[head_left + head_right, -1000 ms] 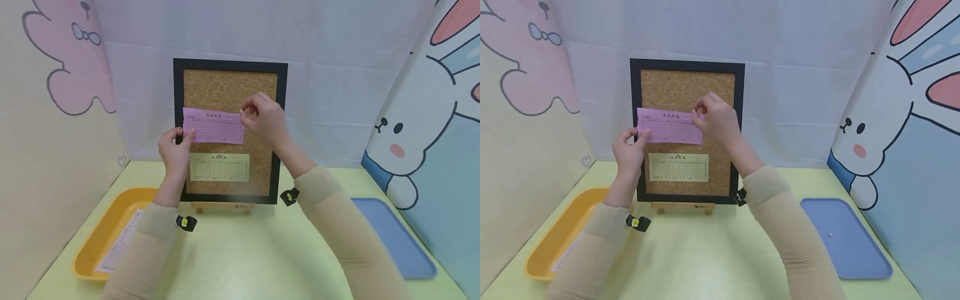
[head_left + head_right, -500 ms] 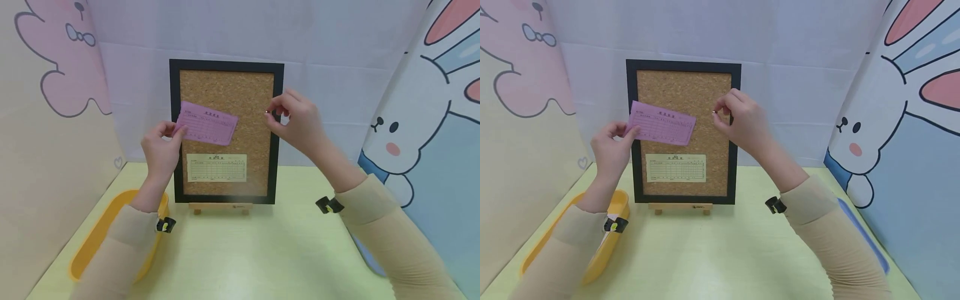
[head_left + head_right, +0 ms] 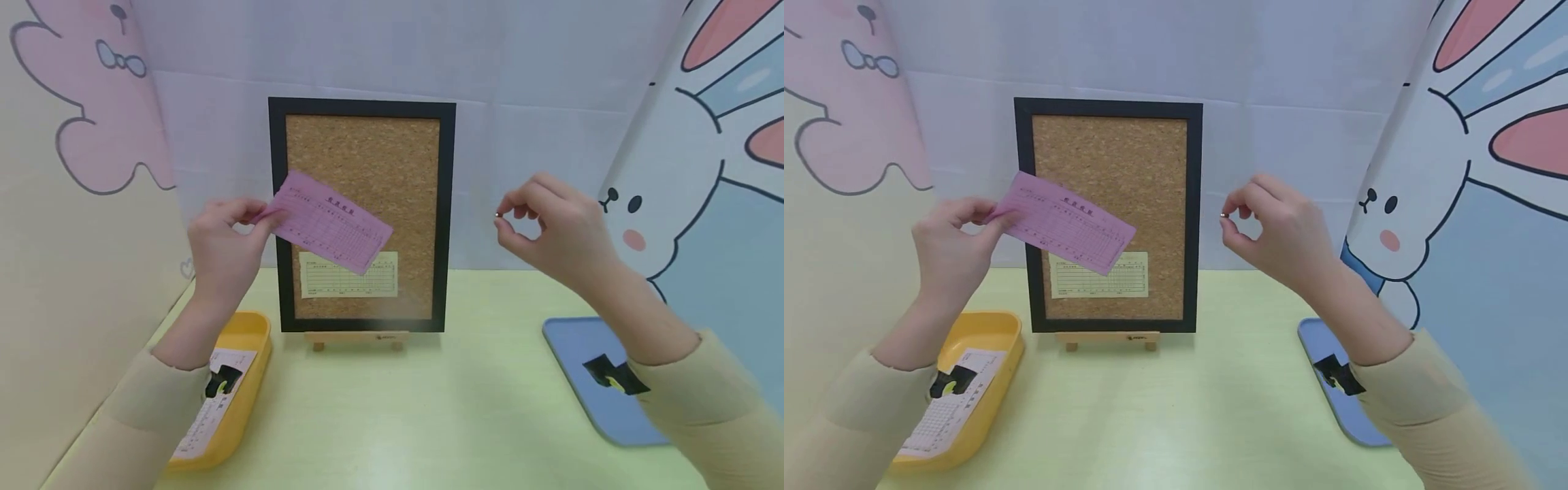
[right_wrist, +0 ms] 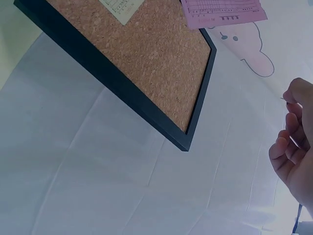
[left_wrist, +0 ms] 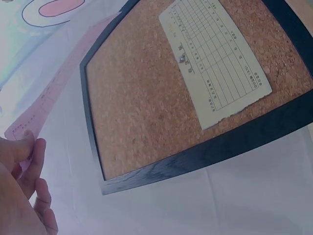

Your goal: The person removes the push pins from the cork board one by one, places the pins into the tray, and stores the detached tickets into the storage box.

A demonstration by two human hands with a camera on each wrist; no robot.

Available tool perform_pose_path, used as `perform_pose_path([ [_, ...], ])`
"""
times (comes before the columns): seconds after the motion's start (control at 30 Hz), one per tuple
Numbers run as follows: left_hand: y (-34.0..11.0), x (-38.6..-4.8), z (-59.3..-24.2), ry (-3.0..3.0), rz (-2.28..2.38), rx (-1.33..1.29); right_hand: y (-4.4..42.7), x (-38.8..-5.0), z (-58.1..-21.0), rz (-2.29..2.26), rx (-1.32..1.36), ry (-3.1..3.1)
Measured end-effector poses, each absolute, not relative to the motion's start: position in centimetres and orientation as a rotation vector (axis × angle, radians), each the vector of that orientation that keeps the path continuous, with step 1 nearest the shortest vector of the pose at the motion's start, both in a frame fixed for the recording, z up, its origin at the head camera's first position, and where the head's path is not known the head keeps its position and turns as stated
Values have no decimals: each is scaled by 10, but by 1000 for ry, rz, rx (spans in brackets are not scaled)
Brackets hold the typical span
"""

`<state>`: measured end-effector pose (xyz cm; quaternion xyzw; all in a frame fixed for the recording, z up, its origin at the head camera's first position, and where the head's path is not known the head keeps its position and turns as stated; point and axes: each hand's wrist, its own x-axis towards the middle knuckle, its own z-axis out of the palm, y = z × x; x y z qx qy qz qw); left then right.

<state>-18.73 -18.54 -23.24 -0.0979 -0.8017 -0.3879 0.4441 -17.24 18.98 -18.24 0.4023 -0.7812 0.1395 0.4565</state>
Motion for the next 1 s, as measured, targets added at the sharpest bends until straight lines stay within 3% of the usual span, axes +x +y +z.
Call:
perform_pose_path([
  [0.43,-217,-156,-219,-2137,-845,-176,236,-150,-204,279,880,-1947],
  [1.0,-275,-142,-216,-2334,-580,-180,310,-141,-242,297,690,-2141],
])
